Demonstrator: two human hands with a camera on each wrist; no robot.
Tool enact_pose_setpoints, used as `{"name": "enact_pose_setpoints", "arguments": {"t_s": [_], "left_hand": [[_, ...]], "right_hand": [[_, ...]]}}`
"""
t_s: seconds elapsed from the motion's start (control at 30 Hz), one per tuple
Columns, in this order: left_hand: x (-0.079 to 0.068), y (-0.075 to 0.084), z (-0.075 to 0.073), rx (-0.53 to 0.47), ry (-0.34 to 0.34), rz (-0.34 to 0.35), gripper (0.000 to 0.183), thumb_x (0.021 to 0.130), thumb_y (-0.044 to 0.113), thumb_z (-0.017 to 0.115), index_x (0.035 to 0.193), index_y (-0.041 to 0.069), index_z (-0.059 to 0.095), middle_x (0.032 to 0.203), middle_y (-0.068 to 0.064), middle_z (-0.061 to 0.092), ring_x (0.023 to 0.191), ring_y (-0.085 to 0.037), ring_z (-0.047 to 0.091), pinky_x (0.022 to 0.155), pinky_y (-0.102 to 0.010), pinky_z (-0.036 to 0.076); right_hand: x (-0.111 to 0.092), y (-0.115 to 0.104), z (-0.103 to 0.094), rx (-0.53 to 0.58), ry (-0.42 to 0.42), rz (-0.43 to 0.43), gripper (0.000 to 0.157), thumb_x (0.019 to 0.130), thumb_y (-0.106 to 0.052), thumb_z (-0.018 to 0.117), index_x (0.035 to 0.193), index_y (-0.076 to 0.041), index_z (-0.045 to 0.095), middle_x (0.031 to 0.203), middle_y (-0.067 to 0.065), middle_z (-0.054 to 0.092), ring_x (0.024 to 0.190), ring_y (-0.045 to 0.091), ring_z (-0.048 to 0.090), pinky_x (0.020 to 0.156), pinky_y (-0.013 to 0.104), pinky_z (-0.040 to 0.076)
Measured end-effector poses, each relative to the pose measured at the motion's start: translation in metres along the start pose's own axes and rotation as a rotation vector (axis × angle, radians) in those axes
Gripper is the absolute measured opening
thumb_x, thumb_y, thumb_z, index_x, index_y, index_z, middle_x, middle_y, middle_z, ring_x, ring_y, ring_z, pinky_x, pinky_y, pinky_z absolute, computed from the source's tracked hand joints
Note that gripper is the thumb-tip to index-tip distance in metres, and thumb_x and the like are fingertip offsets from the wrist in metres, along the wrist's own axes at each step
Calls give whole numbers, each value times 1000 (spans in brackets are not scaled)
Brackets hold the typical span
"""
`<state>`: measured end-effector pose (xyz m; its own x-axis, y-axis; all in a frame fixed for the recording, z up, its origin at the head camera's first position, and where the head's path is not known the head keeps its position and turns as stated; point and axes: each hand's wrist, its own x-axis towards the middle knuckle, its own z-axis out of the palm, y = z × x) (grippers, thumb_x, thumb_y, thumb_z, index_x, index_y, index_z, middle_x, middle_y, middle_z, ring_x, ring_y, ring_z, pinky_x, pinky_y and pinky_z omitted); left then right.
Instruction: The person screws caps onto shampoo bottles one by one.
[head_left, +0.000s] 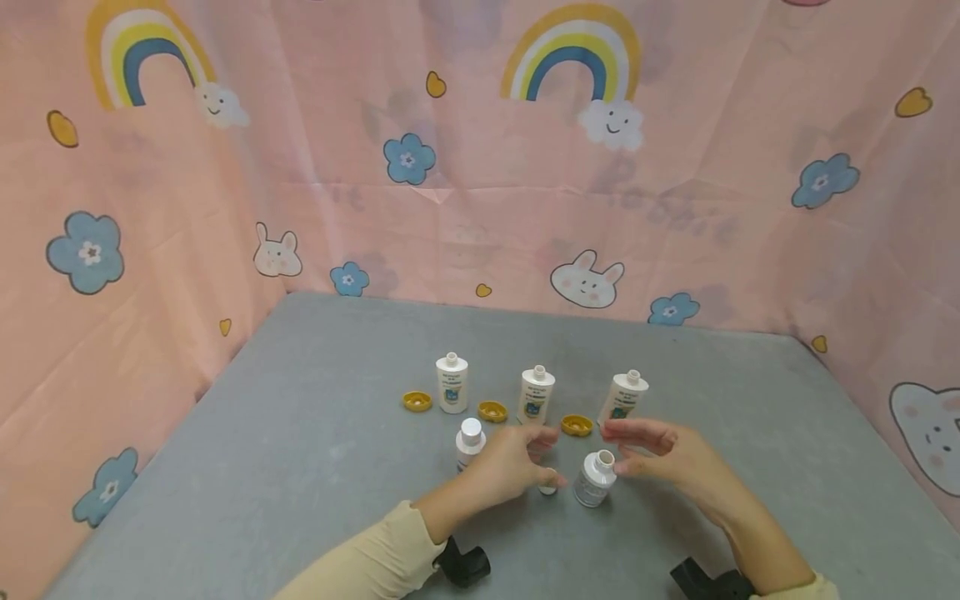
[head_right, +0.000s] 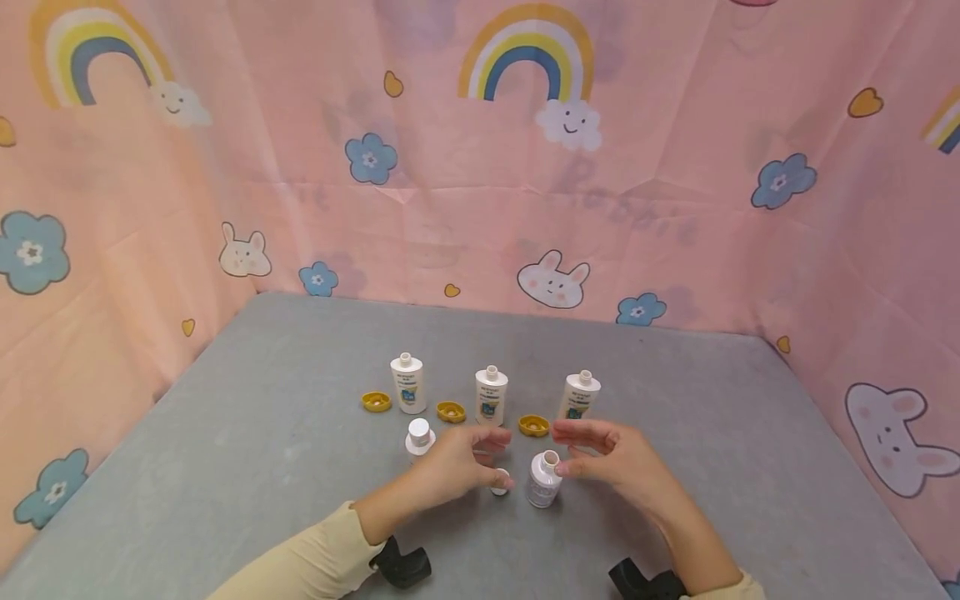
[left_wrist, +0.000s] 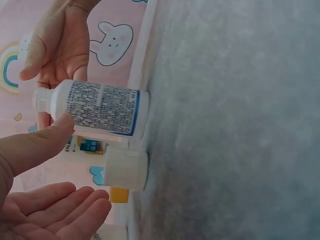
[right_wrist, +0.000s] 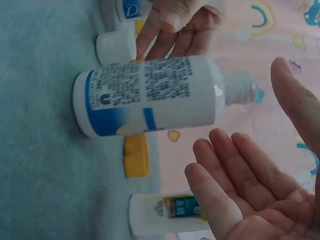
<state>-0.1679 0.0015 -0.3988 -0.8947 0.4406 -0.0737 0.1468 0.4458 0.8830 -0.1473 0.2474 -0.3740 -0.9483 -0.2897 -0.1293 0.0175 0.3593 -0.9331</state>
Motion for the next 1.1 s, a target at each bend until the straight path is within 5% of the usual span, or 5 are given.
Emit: {"name": "enact_pose_setpoints", "arguments": {"t_s": [0.17, 0.37, 0.53, 0.73, 1.1], "left_hand": [[3, -6, 1, -5, -29, -40, 55, 74, 12, 88, 124, 4, 67, 122, -8, 71, 110, -20, 69, 92, -31, 56], [6, -12, 2, -18, -70, -42, 54, 72, 9, 87, 123, 3, 68, 120, -8, 72, 106, -19, 70, 87, -26, 57], [7, -16, 3, 8, -95, -31, 48, 72, 8, 88, 117, 4, 70, 112, -7, 74, 99, -14, 70, 80, -21, 55], [7, -16, 3, 19, -115, -18, 41, 72, 4, 86, 111, 4, 72, 105, -5, 76, 89, -5, 66, 75, -17, 52], [5, -18, 5, 21, -112, -9, 28, 74, -5, 81, 100, 4, 73, 93, -5, 74, 74, -2, 55, 62, -15, 45]], "right_hand": [[5, 10, -2, 46, -120, -36, 62, 88, -14, 75, 140, 10, 48, 139, 26, 57, 112, -11, 59, 93, 17, 52], [9, 17, 0, 79, -203, -35, 60, 88, -11, 74, 139, 9, 49, 135, 13, 63, 114, -11, 56, 92, 15, 49], [12, 21, 4, 68, -250, -31, 66, 86, -11, 77, 141, 9, 47, 139, 18, 60, 115, -10, 55, 91, 16, 47], [14, 24, 7, 83, -263, -21, 66, 85, -10, 78, 140, 10, 48, 139, 22, 59, 114, -7, 58, 90, 16, 50], [14, 28, 5, 110, -272, -14, 58, 86, -8, 75, 136, 10, 52, 127, -3, 69, 112, -5, 61, 88, 18, 52]]}}
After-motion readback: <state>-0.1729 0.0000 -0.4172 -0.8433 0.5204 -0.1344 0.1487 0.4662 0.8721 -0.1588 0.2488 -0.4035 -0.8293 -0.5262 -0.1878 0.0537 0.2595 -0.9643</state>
